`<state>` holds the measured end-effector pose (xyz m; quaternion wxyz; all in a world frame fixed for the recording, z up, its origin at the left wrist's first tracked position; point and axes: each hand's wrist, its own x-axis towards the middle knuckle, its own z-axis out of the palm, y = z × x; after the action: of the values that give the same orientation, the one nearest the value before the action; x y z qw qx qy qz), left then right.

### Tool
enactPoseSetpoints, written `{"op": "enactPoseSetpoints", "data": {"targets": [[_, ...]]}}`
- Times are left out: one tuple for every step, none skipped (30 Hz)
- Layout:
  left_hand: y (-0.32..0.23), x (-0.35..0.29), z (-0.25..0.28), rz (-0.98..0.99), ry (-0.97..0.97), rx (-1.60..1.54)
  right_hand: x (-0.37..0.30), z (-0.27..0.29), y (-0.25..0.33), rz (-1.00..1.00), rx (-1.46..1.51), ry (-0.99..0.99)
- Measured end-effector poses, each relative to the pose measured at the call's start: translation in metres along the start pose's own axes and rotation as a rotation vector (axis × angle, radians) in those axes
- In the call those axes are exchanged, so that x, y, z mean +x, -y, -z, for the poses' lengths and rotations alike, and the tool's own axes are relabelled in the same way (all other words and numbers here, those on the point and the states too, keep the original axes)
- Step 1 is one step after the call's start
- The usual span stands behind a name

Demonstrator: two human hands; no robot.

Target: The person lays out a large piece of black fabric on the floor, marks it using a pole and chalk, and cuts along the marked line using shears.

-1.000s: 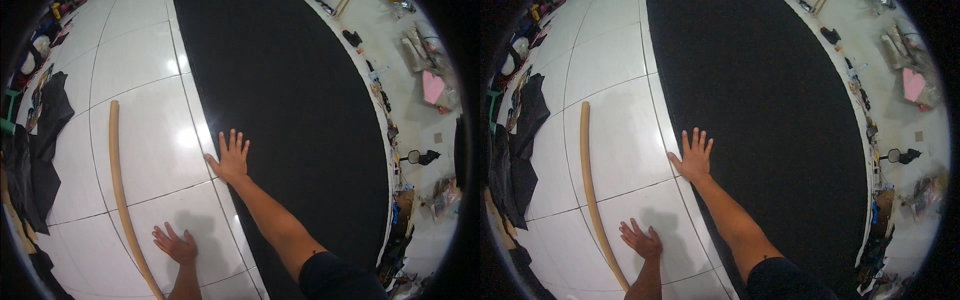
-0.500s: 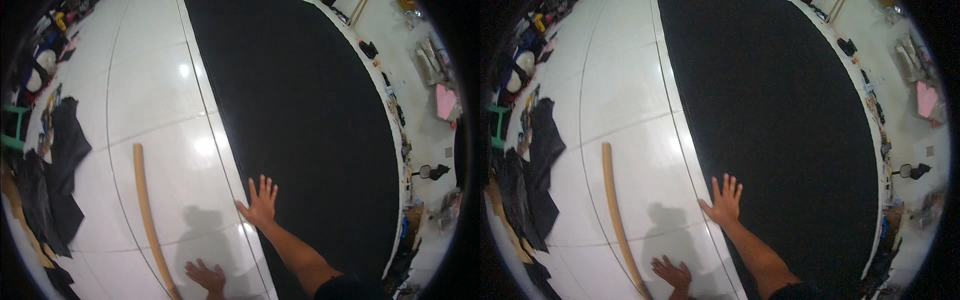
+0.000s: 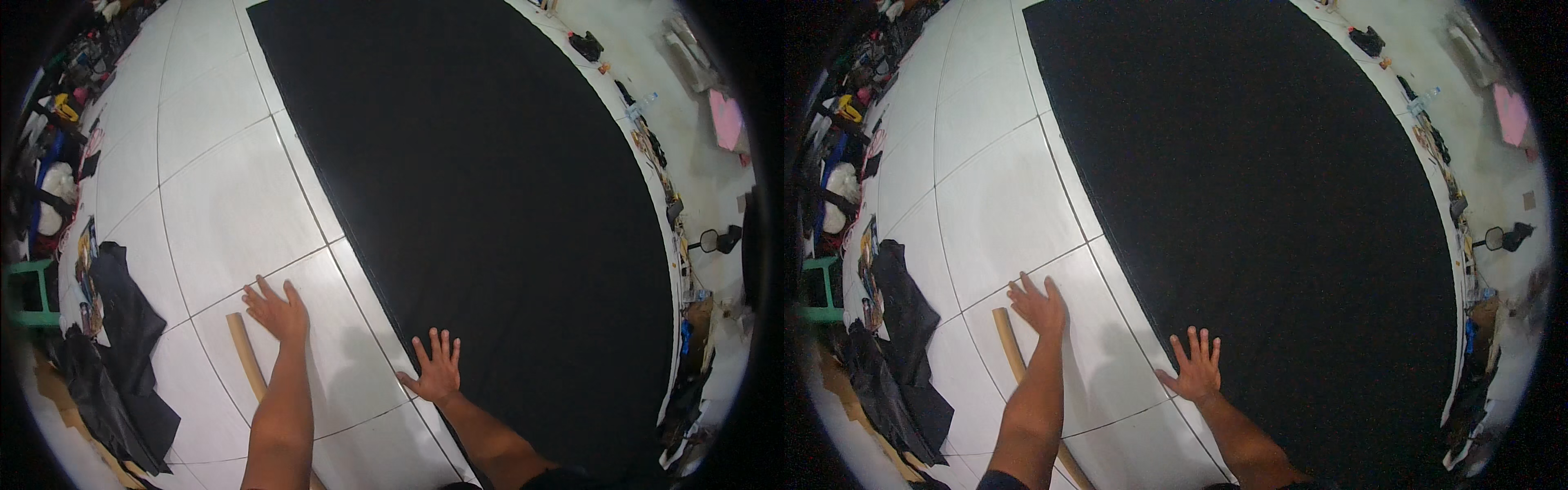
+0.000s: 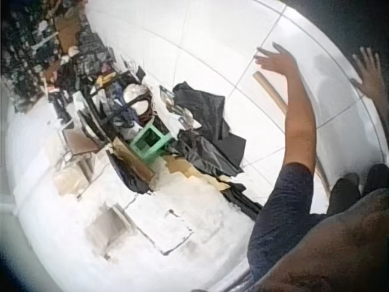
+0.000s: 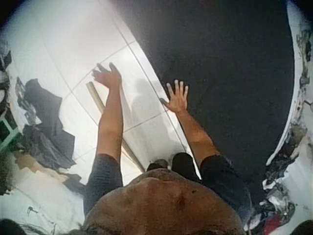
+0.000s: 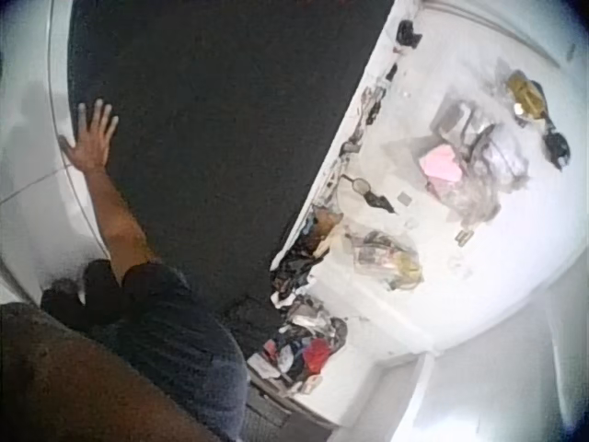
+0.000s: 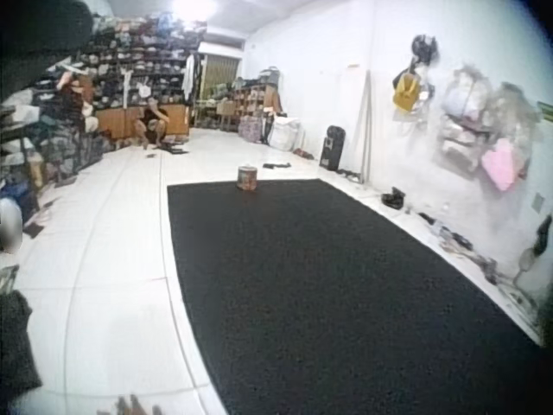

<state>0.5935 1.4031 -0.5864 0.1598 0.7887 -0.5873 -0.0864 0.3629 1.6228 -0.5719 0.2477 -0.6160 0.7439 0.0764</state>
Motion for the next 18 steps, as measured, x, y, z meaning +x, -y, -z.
{"op": "enactPoseSetpoints", "data": {"targets": [[-0.006, 0.005, -0.010, 0.063, -0.035, 0.086, 0.001, 0.000, 0.002, 0.000, -0.002, 0.015], [-0.008, 0.007, -0.019, 0.129, -0.068, 0.174, 0.002, -0.001, 0.003, -0.001, 0.010, 0.022], [-0.013, 0.008, -0.022, 0.139, -0.037, 0.176, -0.001, -0.002, 0.001, -0.016, 0.013, 0.035], [-0.014, 0.009, -0.021, 0.136, -0.013, 0.174, -0.002, -0.006, -0.002, -0.023, 0.000, 0.063], [-0.015, 0.011, -0.016, 0.135, 0.001, 0.171, 0.000, -0.007, -0.005, -0.017, -0.025, 0.028], [-0.014, 0.008, -0.016, 0.155, 0.016, 0.177, 0.003, -0.007, -0.006, -0.006, -0.050, -0.008], [-0.013, 0.005, -0.016, 0.155, 0.037, 0.182, -0.001, -0.007, -0.004, -0.011, -0.007, 0.023], [-0.020, 0.006, -0.018, 0.150, 0.051, 0.166, -0.003, -0.004, -0.007, -0.005, -0.031, 0.026], [-0.018, 0.004, -0.015, 0.131, 0.067, 0.174, -0.006, -0.002, -0.004, -0.029, -0.030, 0.036], [-0.020, 0.009, -0.017, 0.153, 0.061, 0.175, -0.004, -0.001, -0.004, -0.053, -0.030, 0.046], [-0.015, 0.009, -0.017, 0.127, 0.037, 0.177, 0.001, 0.013, 0.009, -0.024, 0.018, -0.024], [-0.010, 0.008, -0.017, 0.099, 0.014, 0.179, 0.012, 0.025, 0.022, -0.004, 0.015, -0.004], [-0.011, 0.010, -0.015, 0.093, 0.011, 0.193, 0.030, 0.041, 0.031, 0.093, 0.098, -0.130], [-0.007, 0.009, -0.015, 0.109, 0.026, 0.199, 0.049, 0.055, 0.043, 0.180, 0.184, -0.246], [0.000, 0.011, -0.016, 0.098, -0.019, 0.204, 0.085, 0.065, 0.055, 0.211, 0.273, -0.286], [0.001, 0.011, -0.018, 0.080, -0.065, 0.193, 0.130, 0.083, 0.069, 0.233, 0.353, -0.338], [-0.004, 0.012, -0.014, 0.112, -0.023, 0.175, 0.173, 0.101, 0.081, 0.224, 0.342, -0.420], [-0.009, 0.013, -0.014, 0.117, -0.030, 0.167, 0.221, 0.121, 0.087, 0.282, 0.338, -0.521]]}}
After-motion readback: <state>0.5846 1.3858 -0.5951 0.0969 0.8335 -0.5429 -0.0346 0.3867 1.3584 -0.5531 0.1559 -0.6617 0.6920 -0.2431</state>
